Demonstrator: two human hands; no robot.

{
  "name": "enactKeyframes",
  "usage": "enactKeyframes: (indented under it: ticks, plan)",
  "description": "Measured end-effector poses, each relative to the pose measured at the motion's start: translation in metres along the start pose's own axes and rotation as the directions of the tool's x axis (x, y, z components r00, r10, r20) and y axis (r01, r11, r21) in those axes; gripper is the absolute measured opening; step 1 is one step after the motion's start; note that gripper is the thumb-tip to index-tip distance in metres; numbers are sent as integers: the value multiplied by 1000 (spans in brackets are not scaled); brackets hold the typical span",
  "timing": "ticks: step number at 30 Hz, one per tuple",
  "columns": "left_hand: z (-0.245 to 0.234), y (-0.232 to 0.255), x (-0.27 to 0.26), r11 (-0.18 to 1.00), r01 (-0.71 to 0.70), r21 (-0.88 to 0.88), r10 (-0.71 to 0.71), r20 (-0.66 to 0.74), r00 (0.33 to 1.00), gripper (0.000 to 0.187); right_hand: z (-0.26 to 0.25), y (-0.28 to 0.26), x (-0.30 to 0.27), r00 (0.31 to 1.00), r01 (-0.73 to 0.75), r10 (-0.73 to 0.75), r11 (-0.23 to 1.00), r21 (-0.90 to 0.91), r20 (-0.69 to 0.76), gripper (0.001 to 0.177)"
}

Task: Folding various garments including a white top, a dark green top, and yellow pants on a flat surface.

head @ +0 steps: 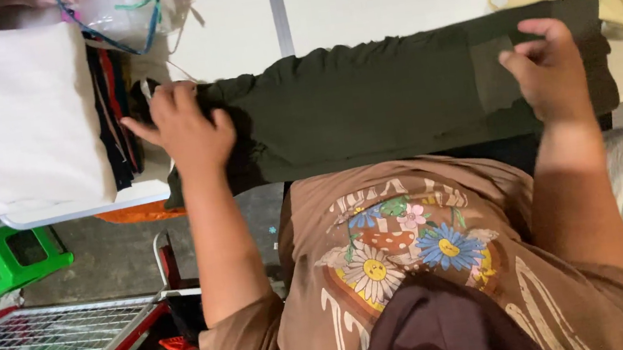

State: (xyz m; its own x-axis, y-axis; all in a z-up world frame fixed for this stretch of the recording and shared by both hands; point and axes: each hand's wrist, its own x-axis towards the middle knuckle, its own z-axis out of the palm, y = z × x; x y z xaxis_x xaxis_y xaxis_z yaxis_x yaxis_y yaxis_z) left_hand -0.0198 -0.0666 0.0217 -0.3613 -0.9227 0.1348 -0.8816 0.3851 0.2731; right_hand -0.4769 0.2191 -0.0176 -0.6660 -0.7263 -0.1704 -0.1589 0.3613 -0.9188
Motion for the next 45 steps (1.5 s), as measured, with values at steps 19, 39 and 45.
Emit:
enactKeyframes:
  ticks: [19, 39, 45]
  plan:
    - [23, 39, -10, 999, -44, -20, 47, 224, 973, 110, 45, -46, -34, 958, 131, -283, 572, -810, -45, 61]
    - [53, 142, -53, 937, -350, -2, 348, 118, 930, 92, -38, -9, -15, 948, 2, -113, 937, -349, -299, 48]
    - [54, 164, -54, 942, -335, -11, 333, 160, 929, 96, -90, 38, 3, 868, -289, 421, 858, 425, -261, 32]
